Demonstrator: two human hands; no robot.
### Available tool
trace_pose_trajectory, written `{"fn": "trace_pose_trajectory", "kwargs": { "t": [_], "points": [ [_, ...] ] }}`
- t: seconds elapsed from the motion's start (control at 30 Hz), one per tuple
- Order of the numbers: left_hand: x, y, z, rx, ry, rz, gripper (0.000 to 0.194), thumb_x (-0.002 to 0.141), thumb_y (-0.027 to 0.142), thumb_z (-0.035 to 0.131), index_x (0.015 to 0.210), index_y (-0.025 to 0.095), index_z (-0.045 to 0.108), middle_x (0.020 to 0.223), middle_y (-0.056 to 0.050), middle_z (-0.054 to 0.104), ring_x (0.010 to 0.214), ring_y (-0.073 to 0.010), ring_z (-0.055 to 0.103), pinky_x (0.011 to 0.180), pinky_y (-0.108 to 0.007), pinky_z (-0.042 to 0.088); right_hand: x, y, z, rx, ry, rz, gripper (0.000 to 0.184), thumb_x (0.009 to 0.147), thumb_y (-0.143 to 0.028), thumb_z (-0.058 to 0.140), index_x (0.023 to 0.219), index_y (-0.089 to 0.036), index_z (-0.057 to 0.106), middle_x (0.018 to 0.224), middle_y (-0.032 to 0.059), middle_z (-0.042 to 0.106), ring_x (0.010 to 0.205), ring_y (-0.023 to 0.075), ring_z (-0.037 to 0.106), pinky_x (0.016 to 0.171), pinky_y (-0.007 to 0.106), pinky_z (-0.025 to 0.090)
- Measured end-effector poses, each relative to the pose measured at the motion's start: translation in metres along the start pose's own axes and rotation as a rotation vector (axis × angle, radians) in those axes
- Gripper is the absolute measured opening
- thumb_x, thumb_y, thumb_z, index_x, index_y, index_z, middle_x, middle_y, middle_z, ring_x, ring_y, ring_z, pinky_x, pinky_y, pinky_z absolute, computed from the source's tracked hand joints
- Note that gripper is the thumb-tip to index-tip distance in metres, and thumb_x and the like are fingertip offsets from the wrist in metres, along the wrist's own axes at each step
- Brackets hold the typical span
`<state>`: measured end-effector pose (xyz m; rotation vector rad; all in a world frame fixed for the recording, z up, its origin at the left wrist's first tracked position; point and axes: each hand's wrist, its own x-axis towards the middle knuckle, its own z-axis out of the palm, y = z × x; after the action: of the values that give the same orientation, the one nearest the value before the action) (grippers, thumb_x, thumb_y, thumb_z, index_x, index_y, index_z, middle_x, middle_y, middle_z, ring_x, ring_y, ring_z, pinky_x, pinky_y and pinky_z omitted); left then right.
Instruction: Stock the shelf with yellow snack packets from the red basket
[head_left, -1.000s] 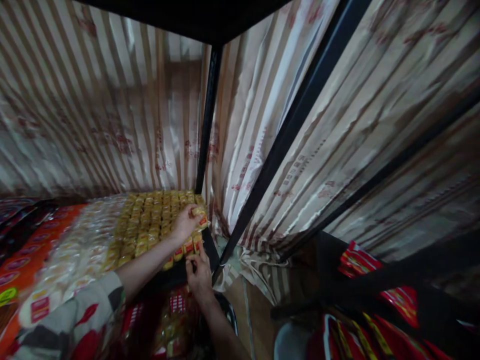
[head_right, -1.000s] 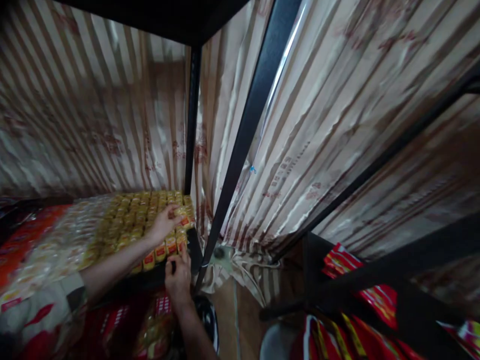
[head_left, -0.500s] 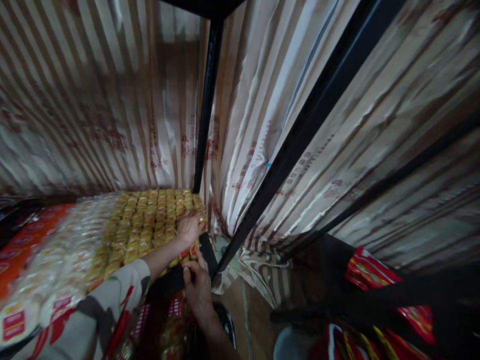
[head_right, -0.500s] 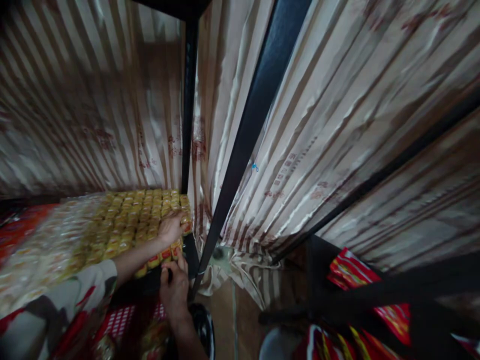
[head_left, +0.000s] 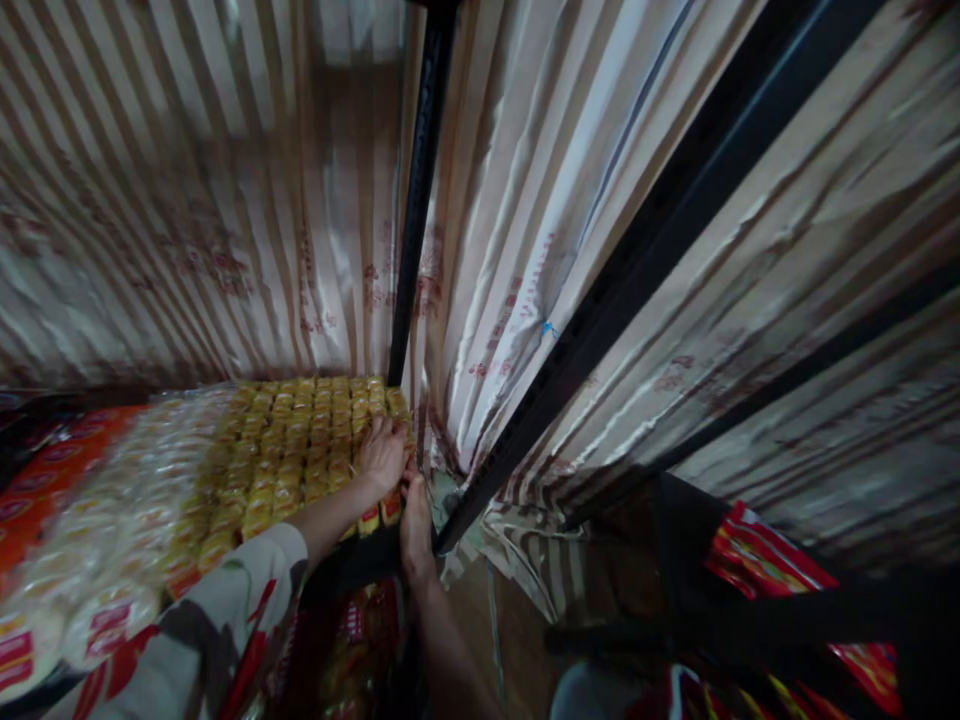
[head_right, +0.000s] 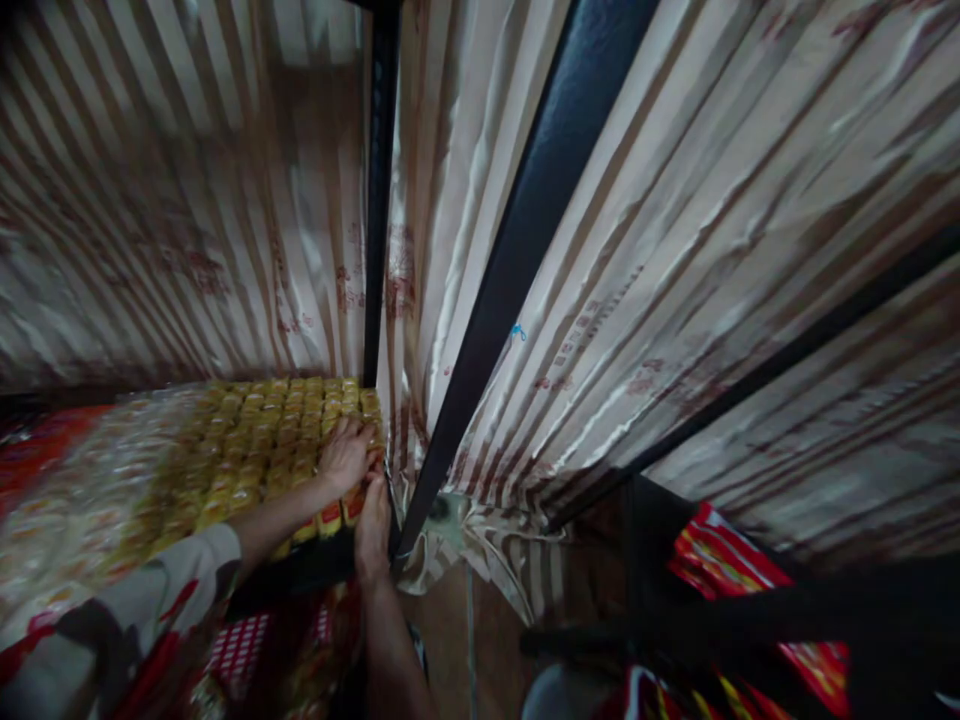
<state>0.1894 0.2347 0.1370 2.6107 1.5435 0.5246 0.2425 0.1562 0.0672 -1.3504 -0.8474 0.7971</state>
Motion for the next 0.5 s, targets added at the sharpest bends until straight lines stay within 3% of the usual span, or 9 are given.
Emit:
{"fn": "trace_pose_trajectory", "kwargs": {
  "t": [0.2,0.5],
  "points": [
    [0.003,0.001,-0.002,0.028,-0.069,-0.042,0.027,0.078,0.023,0.05,0.104,0.021,0.057,0.104,-0.008,0.054,0.106,-0.0246,0.042,0.087,-0.034,0.039,0.012,0.013,0.001,0.063,0.008,-0.012,0.056,0.085,-0.063,0.024,0.085,-0.02,0.06,0.117,0.0071,0.059,0.111,0.0181,0.051,0.094,0.03,0.04],
    [0.003,0.001,-0.006,-0.021,-0.067,-0.034,0.033,0.076,0.032,0.055,0.105,0.018,0.058,0.106,-0.01,0.056,0.109,-0.0264,0.042,0.089,-0.035,0.039,0.013,0.024,-0.004,0.056,0.055,-0.03,0.054,0.086,-0.059,0.027,0.094,-0.017,0.061,0.107,0.0074,0.062,0.102,0.018,0.055,0.091,0.031,0.04]
  ]
}}
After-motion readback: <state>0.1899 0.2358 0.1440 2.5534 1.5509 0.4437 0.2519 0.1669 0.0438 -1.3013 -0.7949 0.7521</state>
